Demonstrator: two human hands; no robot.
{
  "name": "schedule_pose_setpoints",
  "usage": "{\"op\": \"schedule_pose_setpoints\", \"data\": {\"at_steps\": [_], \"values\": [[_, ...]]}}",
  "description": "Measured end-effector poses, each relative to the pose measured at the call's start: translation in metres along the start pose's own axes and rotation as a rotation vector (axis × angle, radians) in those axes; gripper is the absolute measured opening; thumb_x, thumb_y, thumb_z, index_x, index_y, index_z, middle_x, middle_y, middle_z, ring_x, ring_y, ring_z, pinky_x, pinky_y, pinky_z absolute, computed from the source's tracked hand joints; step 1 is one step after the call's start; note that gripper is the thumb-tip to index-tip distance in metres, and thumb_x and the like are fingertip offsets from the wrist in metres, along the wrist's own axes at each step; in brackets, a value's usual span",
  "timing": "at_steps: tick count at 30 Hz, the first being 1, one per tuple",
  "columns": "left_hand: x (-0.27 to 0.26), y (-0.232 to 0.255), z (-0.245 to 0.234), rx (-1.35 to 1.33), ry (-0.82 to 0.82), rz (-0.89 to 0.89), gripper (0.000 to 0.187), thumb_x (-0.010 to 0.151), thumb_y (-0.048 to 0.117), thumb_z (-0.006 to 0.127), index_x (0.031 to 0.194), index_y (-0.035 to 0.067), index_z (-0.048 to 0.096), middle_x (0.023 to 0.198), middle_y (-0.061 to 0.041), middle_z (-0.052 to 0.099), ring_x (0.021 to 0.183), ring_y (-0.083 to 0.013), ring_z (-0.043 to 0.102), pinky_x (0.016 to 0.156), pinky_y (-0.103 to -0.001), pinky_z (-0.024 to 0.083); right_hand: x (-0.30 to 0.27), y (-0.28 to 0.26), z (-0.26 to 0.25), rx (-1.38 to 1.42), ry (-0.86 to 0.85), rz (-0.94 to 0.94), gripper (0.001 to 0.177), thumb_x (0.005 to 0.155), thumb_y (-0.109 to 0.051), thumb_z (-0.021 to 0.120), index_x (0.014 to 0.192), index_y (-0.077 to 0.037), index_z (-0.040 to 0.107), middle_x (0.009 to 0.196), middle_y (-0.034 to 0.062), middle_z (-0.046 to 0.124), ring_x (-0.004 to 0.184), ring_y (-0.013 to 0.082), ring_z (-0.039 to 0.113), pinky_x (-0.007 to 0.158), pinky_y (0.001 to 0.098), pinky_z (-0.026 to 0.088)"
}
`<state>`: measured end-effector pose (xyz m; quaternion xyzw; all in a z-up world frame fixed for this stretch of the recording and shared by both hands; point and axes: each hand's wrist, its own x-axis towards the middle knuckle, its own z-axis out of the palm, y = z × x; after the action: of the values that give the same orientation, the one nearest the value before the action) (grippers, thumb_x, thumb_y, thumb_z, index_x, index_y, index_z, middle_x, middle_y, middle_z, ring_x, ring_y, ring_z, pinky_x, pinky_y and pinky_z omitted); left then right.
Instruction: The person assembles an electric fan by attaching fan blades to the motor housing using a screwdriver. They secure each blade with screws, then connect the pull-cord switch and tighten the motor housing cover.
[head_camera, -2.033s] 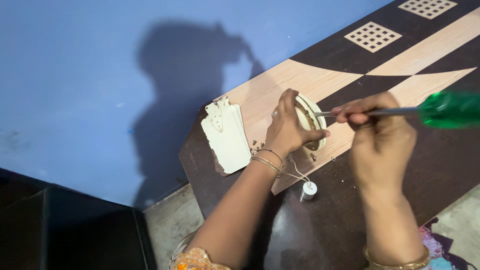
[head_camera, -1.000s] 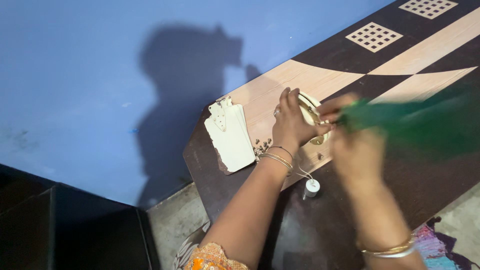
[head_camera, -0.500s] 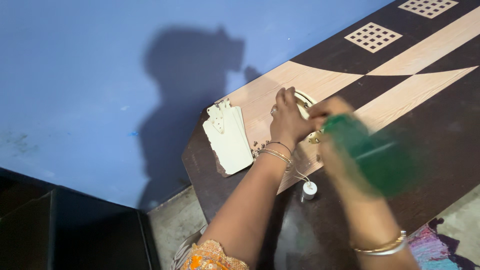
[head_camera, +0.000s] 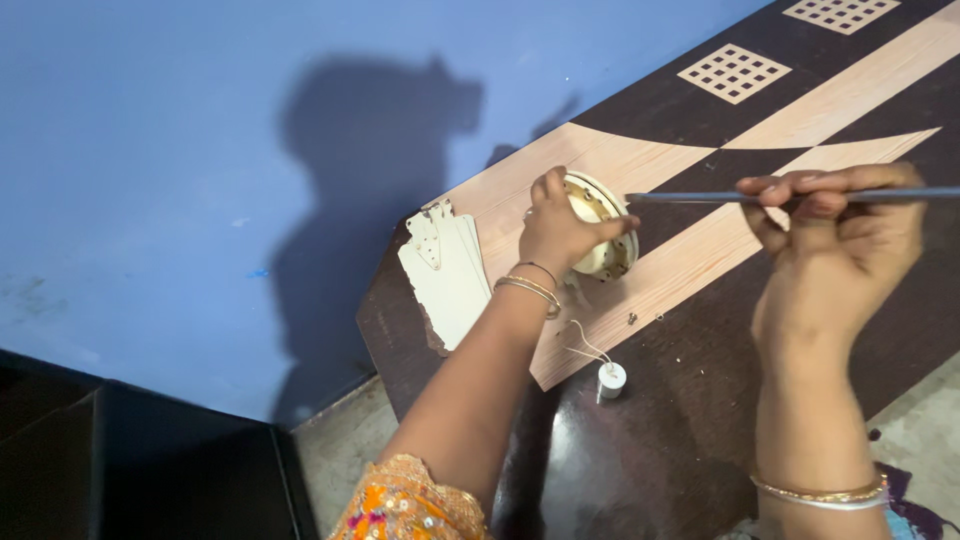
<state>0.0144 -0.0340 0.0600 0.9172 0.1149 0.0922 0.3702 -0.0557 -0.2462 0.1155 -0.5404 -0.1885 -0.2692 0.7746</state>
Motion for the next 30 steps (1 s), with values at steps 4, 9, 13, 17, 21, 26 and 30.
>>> {"op": "schedule_pose_setpoints", "data": {"at_steps": [4,9,13,17,21,26,30], "values": [[0.011,-0.01,-0.001,0.021,-0.047,0.059,0.138,0.056,0.071,0.086,0.157,0.005,0.02,0.162,-0.024,0.025,0.143,-0.0424,0.043,0.111,-0.045,0.046,0.004,0.008,-0.003,-0.023,-0.029,0.023,0.015,0.123,-0.008,0.055,0.112,-0.004,0.046,0.097,0.0096,0.066,0.094,0.0182,0.072,0.095,0.0366,0.067],[0.014,-0.019,0.002,0.08,-0.239,0.069,0.157,0.05,0.049,0.098,0.162,0.014,-0.005,0.163,-0.032,-0.003,0.145,-0.0494,0.027,0.115,-0.044,0.039,0.0,0.025,-0.001,0.014,-0.081,0.026,0.012,0.121,-0.004,0.053,0.111,-0.003,0.047,0.099,0.0095,0.066,0.097,0.0179,0.072,0.102,0.0375,0.067],[0.011,-0.015,0.009,-0.003,-0.182,0.063,0.15,0.043,0.04,0.096,0.161,0.023,0.005,0.166,-0.026,0.006,0.14,-0.0424,0.046,0.112,-0.042,0.047,0.0,0.028,0.0,-0.006,-0.117,0.057,0.015,0.12,-0.006,0.056,0.108,-0.003,0.048,0.099,0.0084,0.067,0.098,0.0179,0.072,0.102,0.0384,0.067],[0.021,-0.004,0.012,0.049,-0.271,0.092,0.147,0.042,0.035,0.098,0.161,0.026,0.011,0.164,-0.025,0.013,0.138,-0.0449,0.047,0.112,-0.042,0.046,-0.002,0.021,0.003,-0.059,-0.145,-0.004,0.012,0.118,-0.003,0.054,0.107,-0.003,0.048,0.099,0.008,0.066,0.1,0.0175,0.072,0.103,0.0385,0.066],[0.023,-0.006,0.012,0.032,-0.284,0.207,0.14,0.043,0.033,0.097,0.159,0.025,0.019,0.16,-0.023,0.024,0.138,-0.0427,0.049,0.112,-0.041,0.048,0.006,0.008,-0.005,-0.128,-0.116,-0.042,0.015,0.12,-0.002,0.053,0.106,-0.003,0.047,0.096,0.0085,0.065,0.095,0.0156,0.07,0.103,0.0379,0.065],[0.023,-0.022,0.009,-0.024,-0.298,0.255,0.142,0.043,0.032,0.098,0.159,0.024,0.017,0.158,-0.022,0.027,0.144,-0.0412,0.04,0.119,-0.043,0.041,0.009,0.006,-0.005,-0.112,-0.037,0.034,0.011,0.117,-0.001,0.051,0.108,-0.006,0.047,0.097,0.0067,0.065,0.097,0.0152,0.07,0.103,0.0389,0.067],[0.019,-0.038,0.005,-0.125,-0.314,0.235,0.144,0.045,0.029,0.098,0.161,0.026,0.012,0.159,-0.021,0.024,0.149,-0.042,0.03,0.123,-0.045,0.033,0.006,0.011,-0.004,-0.034,-0.093,0.026,0.012,0.12,0.002,0.05,0.109,-0.004,0.047,0.098,0.0088,0.066,0.097,0.0165,0.071,0.104,0.0389,0.066]]}}
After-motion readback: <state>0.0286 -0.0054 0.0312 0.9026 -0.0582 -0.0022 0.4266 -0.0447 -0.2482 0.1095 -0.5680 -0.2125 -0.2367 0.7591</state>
